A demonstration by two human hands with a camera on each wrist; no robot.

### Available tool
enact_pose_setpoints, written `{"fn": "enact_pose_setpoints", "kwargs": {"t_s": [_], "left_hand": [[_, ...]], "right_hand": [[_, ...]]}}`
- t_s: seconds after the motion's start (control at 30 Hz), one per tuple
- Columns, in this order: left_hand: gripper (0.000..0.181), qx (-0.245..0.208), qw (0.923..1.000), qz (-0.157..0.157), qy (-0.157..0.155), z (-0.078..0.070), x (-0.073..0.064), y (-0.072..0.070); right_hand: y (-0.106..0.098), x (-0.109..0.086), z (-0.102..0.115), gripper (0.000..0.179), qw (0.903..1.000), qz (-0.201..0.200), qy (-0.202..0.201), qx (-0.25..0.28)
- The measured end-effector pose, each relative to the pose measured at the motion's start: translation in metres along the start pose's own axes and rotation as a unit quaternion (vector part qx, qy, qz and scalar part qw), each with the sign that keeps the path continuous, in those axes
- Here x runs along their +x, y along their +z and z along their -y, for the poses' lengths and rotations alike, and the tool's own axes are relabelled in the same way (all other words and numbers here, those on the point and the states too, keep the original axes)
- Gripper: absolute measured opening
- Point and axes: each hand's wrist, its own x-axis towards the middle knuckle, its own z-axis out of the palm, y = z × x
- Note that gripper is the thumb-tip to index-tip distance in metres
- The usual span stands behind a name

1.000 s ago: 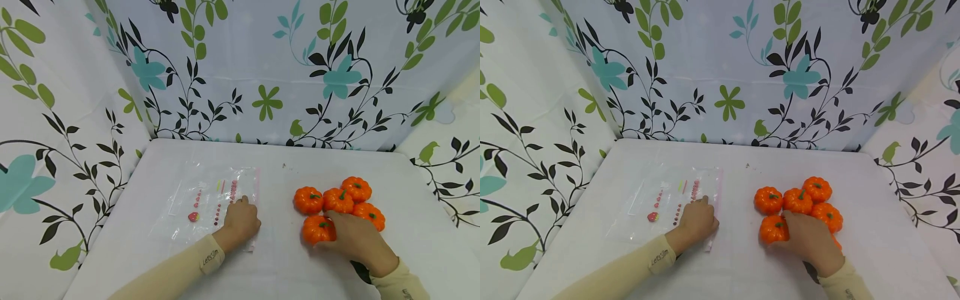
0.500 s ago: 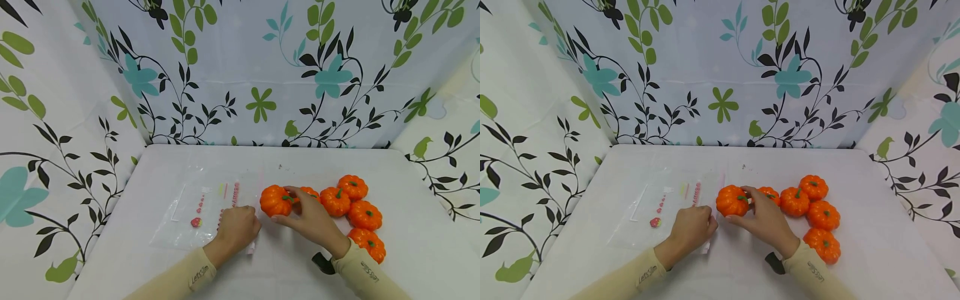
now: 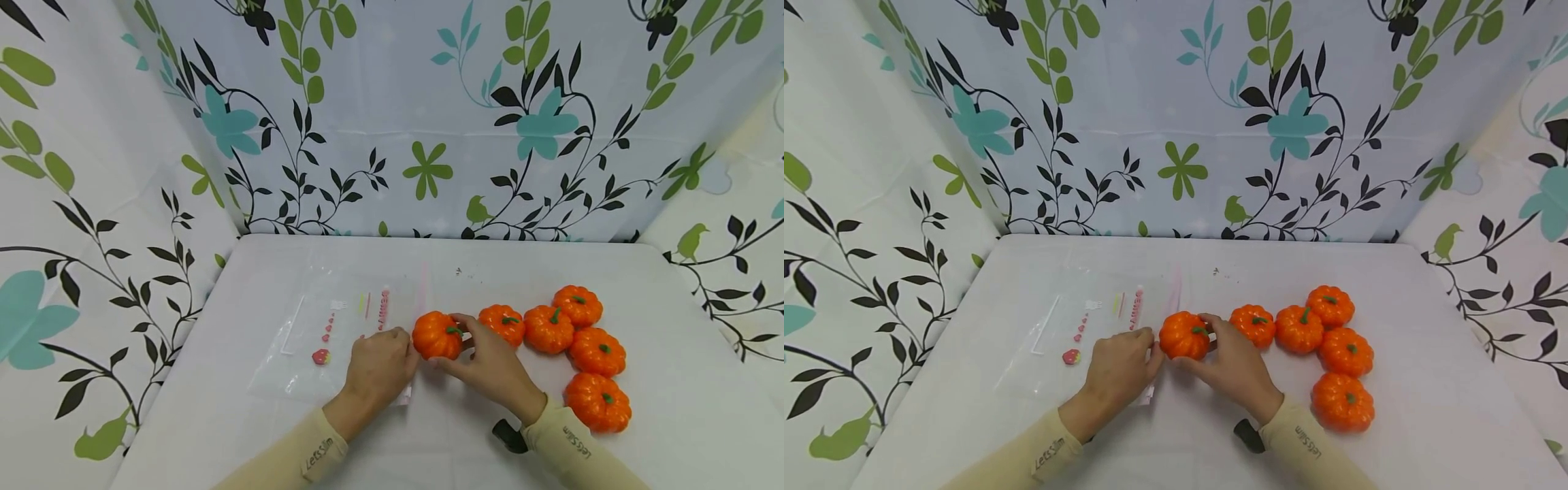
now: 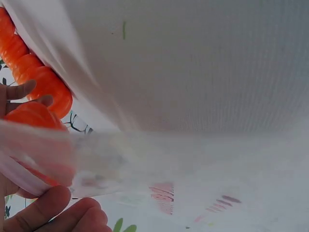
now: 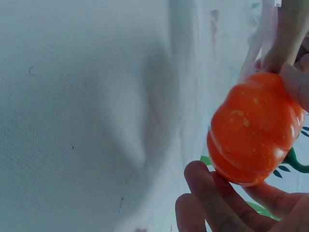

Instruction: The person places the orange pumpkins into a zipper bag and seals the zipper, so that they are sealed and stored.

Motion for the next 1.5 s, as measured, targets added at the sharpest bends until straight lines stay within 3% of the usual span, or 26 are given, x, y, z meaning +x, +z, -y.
{"fn": "enact_pose_setpoints", "kwargs": {"t_s": [0.23,0.4,0.6,0.7,0.83,1.1,1.33,1.5], "left_hand": [[0.025,0.011,0.9995,-0.031,0.003,0.000,-0.002,0.001],[0.016,0.001,0.9974,-0.065,0.030,-0.004,-0.004,0.003],[0.013,-0.015,0.9936,-0.100,0.051,-0.010,-0.006,0.007],[0.012,-0.007,0.9919,-0.114,0.055,-0.011,-0.006,0.008],[0.013,-0.004,0.9925,-0.108,0.056,-0.012,-0.006,0.006],[0.014,-0.020,0.9932,-0.097,0.061,-0.017,-0.007,0.007],[0.010,-0.032,0.9933,-0.089,0.066,-0.021,-0.002,0.010],[0.014,-0.035,0.9941,-0.077,0.068,-0.023,-0.002,0.009]], "right_hand": [[0.006,0.001,0.002,0.084,0.9975,0.010,-0.041,-0.056],[0.015,0.005,0.005,0.082,0.9950,0.031,-0.069,-0.064],[0.029,0.014,0.007,0.048,0.9904,0.091,-0.103,0.004],[0.032,0.017,0.007,0.048,0.9876,0.114,-0.099,0.042],[0.030,0.020,0.005,0.053,0.9864,0.119,-0.067,0.092],[0.030,0.022,-0.007,0.048,0.9833,0.074,-0.023,0.165],[0.036,0.023,-0.014,0.023,0.9791,0.069,-0.062,0.181],[0.038,0.026,-0.015,0.020,0.9765,0.090,-0.091,0.173]]}}
